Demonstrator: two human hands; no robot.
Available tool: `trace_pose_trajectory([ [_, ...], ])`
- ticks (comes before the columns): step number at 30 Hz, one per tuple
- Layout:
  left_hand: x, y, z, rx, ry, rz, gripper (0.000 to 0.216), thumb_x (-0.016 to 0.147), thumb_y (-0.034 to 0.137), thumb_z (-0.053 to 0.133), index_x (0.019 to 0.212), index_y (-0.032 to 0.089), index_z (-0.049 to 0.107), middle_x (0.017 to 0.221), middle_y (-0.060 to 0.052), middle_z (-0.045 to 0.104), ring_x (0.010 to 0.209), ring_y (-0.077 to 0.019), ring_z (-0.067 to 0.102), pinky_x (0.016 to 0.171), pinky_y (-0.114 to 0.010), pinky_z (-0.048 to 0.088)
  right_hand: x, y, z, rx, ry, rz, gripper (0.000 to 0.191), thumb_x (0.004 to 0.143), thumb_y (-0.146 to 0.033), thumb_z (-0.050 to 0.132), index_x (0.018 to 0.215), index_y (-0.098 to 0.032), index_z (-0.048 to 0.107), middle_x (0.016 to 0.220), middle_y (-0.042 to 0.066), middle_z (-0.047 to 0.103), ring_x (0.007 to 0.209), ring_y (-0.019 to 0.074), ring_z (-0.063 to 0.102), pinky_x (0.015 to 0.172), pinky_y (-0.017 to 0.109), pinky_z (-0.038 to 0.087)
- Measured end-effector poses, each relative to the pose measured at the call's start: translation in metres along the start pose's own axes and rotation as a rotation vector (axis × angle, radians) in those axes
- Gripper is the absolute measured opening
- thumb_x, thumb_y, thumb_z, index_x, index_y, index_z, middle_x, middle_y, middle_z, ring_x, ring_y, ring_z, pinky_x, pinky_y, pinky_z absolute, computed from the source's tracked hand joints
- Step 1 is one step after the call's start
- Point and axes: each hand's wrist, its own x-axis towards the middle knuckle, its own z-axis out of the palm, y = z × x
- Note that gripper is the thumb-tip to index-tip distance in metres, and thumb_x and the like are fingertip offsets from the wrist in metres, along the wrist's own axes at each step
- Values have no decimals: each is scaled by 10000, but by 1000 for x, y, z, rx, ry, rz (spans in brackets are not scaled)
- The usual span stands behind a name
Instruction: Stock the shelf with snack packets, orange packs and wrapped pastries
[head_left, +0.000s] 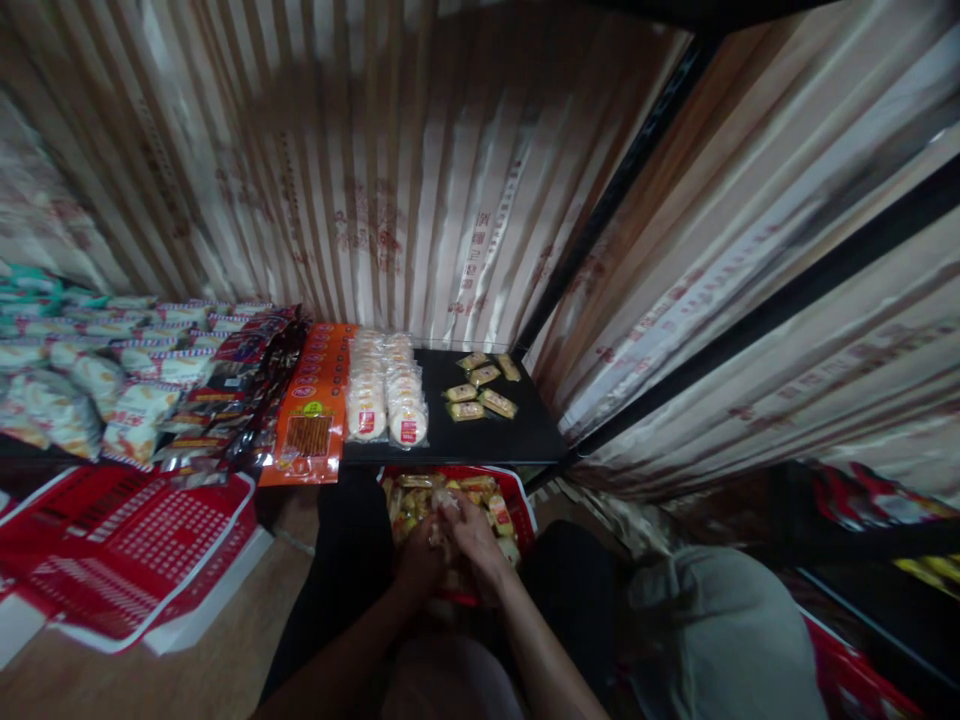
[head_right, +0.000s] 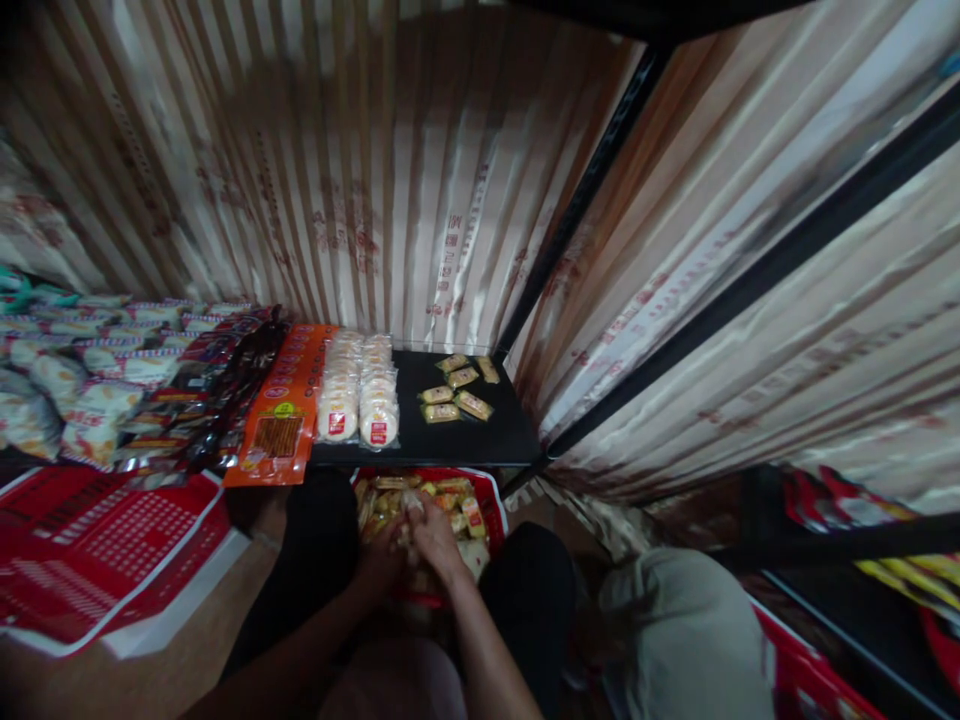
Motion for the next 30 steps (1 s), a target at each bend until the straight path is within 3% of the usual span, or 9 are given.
trace_pose_trajectory([
  [4,-2,12,-13,-84,61,-9,429,686,136,442,1108,139,517,1158,-125,603,1079,-200,565,929,-335,440,2,-10,-6,224,5,7,401,766,-493,501,1014,-205,628,980,77,676,924,224,612,819,350,462],
  [12,2,25,-30,-286,219,9,287,716,183,490,1000,156,510,1059,-105,626,962,-186,617,832,-314,489,6,-30,-2,598,-87,106,427,724,-557,545,973,-220,628,857,57,691,707,199,634,569,283,479],
  [17,7,29,-44,-378,317,-39,425,687,212,548,1098,146,463,1099,-118,604,894,-179,632,749,-294,512,9,-42,0,753,-128,219,409,664,-504,641,929,-192,627,826,60,692,673,192,637,503,257,459],
  [21,9,37,-55,-459,316,-91,386,635,260,612,998,152,535,881,-56,655,736,-158,634,618,-253,506,11,-53,-1,805,-149,268,388,645,-444,691,915,-175,622,806,55,694,635,171,636,476,234,454],
  [24,12,46,-69,-544,299,-111,339,576,291,667,866,155,556,721,-6,635,618,-133,607,530,-224,473,14,-64,1,851,-154,252,412,639,-418,714,969,-196,609,876,43,693,701,165,649,555,249,498],
  [27,17,55,-88,-578,368,-92,367,551,333,688,836,157,539,720,0,621,589,-115,584,509,-215,455,22,-77,7,870,-143,197,446,595,-403,748,972,-210,609,915,36,693,807,179,656,700,298,522],
  [30,22,64,-105,-574,440,-53,372,556,347,688,840,165,530,730,8,605,613,-111,585,534,-218,464,33,-90,18,861,-178,116,503,542,-410,771,971,-198,612,875,36,702,794,192,659,743,329,517],
])
